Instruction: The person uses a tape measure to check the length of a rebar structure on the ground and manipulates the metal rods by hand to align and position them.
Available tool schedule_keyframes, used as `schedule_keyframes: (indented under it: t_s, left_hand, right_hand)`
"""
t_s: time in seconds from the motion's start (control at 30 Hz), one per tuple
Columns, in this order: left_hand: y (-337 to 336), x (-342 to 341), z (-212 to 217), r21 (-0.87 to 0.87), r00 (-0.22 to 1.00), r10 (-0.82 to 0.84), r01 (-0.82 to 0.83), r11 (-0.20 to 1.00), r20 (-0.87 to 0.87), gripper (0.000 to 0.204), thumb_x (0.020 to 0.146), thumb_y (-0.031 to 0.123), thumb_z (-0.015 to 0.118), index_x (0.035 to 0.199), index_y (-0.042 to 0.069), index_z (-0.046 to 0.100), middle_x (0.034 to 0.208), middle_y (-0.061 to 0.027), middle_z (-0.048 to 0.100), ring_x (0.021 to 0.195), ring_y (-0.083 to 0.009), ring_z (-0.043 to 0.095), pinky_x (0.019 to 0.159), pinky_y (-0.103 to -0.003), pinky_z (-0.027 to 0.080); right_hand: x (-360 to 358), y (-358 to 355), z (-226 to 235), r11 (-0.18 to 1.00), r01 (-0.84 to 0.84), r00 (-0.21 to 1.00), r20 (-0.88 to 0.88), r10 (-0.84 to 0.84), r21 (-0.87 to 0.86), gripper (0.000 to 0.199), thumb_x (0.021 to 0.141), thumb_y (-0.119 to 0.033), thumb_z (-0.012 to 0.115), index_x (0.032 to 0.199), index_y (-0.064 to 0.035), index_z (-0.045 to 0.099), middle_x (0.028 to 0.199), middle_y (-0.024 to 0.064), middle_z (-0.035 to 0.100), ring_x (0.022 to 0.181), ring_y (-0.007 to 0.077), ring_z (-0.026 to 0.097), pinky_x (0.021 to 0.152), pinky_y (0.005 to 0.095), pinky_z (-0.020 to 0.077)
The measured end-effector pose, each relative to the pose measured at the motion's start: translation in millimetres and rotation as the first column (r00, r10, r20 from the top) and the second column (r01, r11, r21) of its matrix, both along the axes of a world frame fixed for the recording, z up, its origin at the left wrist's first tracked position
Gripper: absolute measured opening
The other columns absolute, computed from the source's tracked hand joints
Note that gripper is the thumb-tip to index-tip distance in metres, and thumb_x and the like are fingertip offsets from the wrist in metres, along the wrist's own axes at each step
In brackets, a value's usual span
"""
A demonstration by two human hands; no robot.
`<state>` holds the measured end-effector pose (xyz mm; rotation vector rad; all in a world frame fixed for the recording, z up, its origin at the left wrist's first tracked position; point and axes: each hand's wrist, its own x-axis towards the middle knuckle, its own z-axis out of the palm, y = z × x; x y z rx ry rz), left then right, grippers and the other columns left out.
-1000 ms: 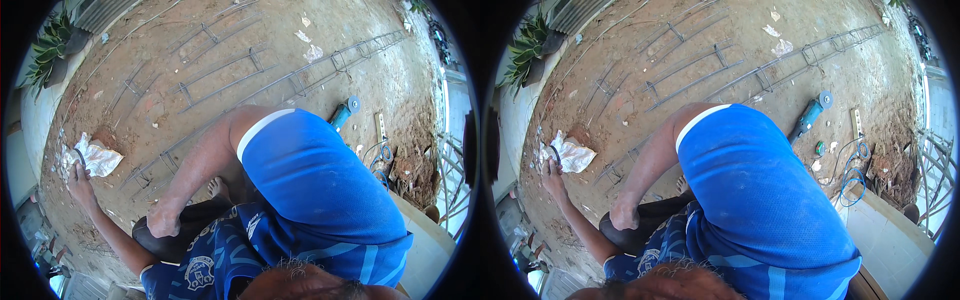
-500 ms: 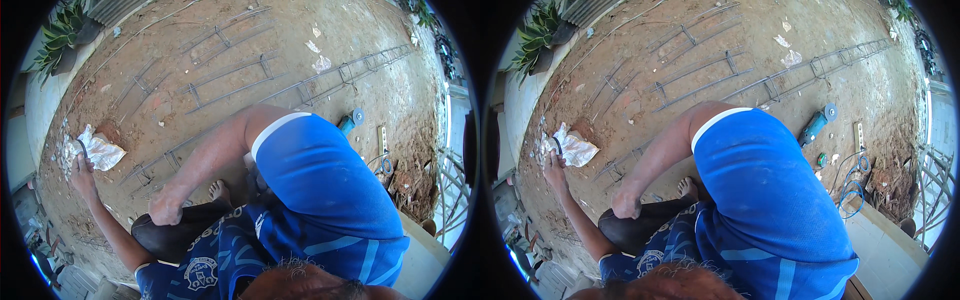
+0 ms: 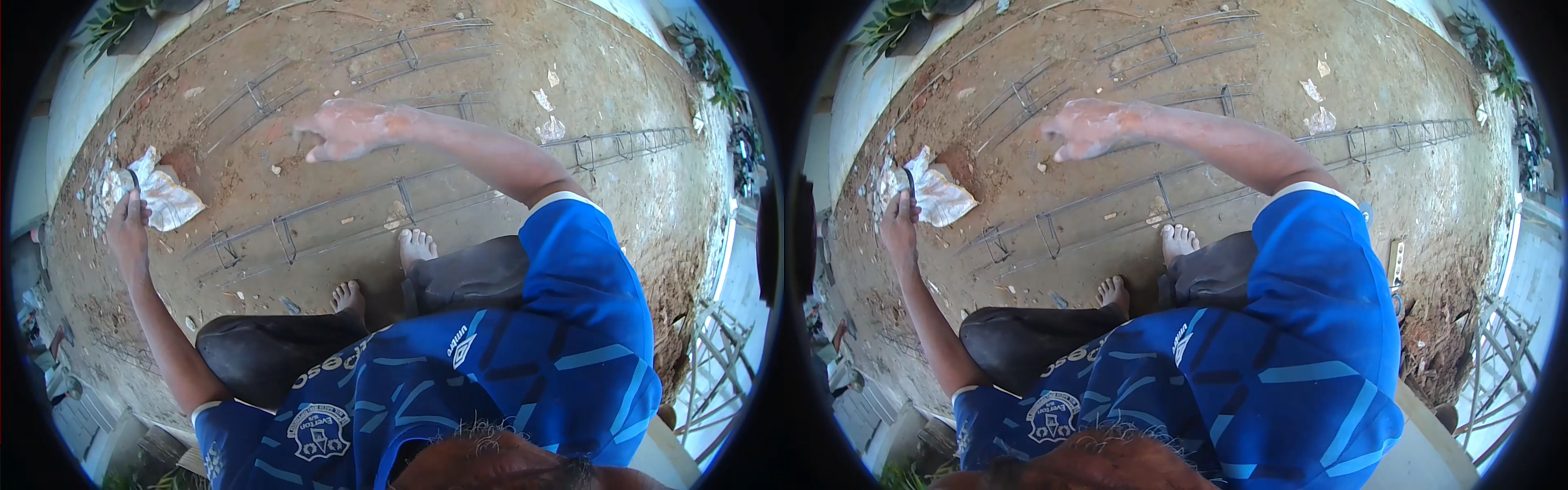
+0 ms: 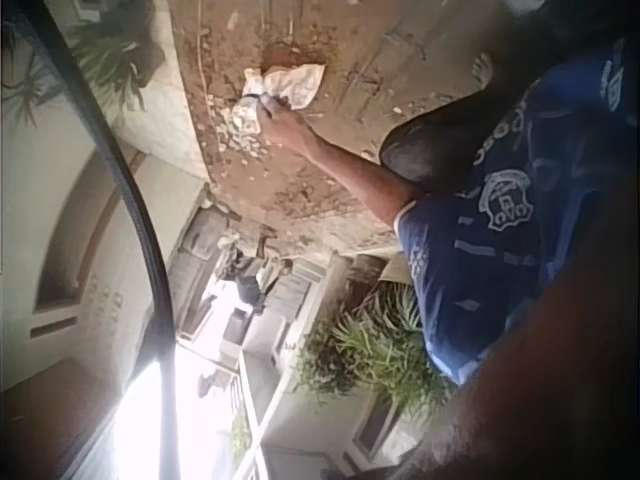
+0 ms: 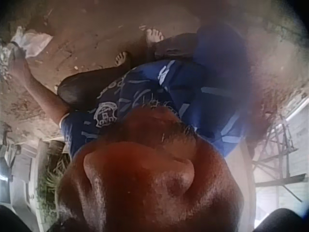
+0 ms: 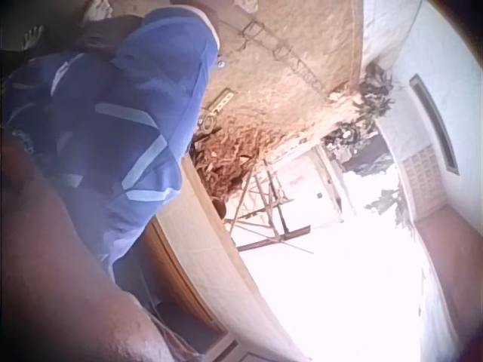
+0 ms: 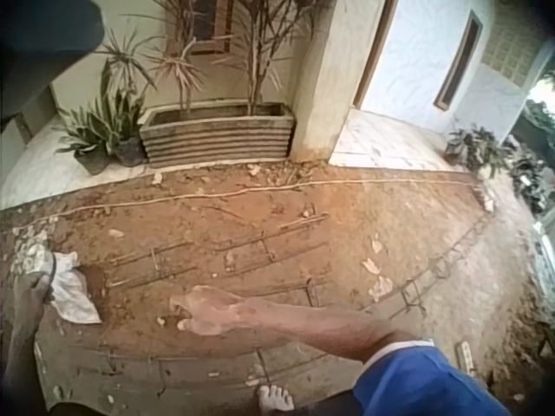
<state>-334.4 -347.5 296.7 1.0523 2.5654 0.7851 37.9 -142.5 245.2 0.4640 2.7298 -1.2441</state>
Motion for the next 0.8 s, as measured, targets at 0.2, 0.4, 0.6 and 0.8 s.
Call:
schedule_keyframes:
  t_s: [0.2, 0.4, 0.6, 0.8]
  left_hand:
    - [28, 12, 2, 0.006, 0.998, -0.060, 0.060, 0.998, -0.024, 0.039, 0.096, 0.035, 0.060, 0.114, 0.002, 0.069, 0.081, -0.0079, 0.070, 0.072, -0.0137, 0.063, 0.071, -0.029, 0.050]
    - [10, -1, -3, -0.024, 1.000, 0.001, -0.001, 1.000, -0.028, 0.040, 0.095, 0.035, 0.061, 0.116, 0.002, 0.069, 0.082, -0.0071, 0.070, 0.074, -0.0133, 0.064, 0.072, -0.028, 0.050]
    - [-2, 2, 4, -0.022, 0.997, 0.071, -0.072, 0.997, -0.032, 0.040, 0.094, 0.035, 0.062, 0.117, 0.002, 0.069, 0.082, -0.0076, 0.071, 0.075, -0.0130, 0.066, 0.072, -0.028, 0.051]
    - [19, 15, 3, 0.039, 0.997, 0.006, -0.003, 0.999, -0.073, 0.040, 0.093, 0.036, 0.062, 0.117, 0.006, 0.069, 0.089, -0.0102, 0.073, 0.078, -0.0159, 0.068, 0.076, -0.030, 0.051]
  right_hand:
    - [4, -59, 141, 0.916, -0.399, 0.642, -0.703, 0.305, 0.034, 0.042, 0.085, -0.021, 0.063, 0.126, -0.0130, 0.057, 0.109, 0.0187, 0.065, 0.102, 0.0383, 0.063, 0.087, 0.0483, 0.0503]
    - [27, -80, 162, 0.867, -0.497, 0.490, -0.821, 0.294, 0.014, 0.036, 0.085, -0.019, 0.063, 0.120, -0.0107, 0.059, 0.101, 0.0165, 0.064, 0.095, 0.0369, 0.063, 0.081, 0.0461, 0.0510]
    - [37, -94, 161, 0.876, -0.480, 0.433, -0.880, 0.194, -0.043, 0.030, 0.084, -0.017, 0.063, 0.113, -0.0083, 0.060, 0.094, 0.0142, 0.064, 0.087, 0.0355, 0.063, 0.076, 0.0439, 0.0516]
    - [5, -84, 125, 0.963, -0.263, 0.603, -0.790, 0.115, -0.060, 0.025, 0.084, -0.015, 0.064, 0.107, -0.0060, 0.062, 0.086, 0.0120, 0.063, 0.079, 0.0341, 0.063, 0.071, 0.0417, 0.0522]
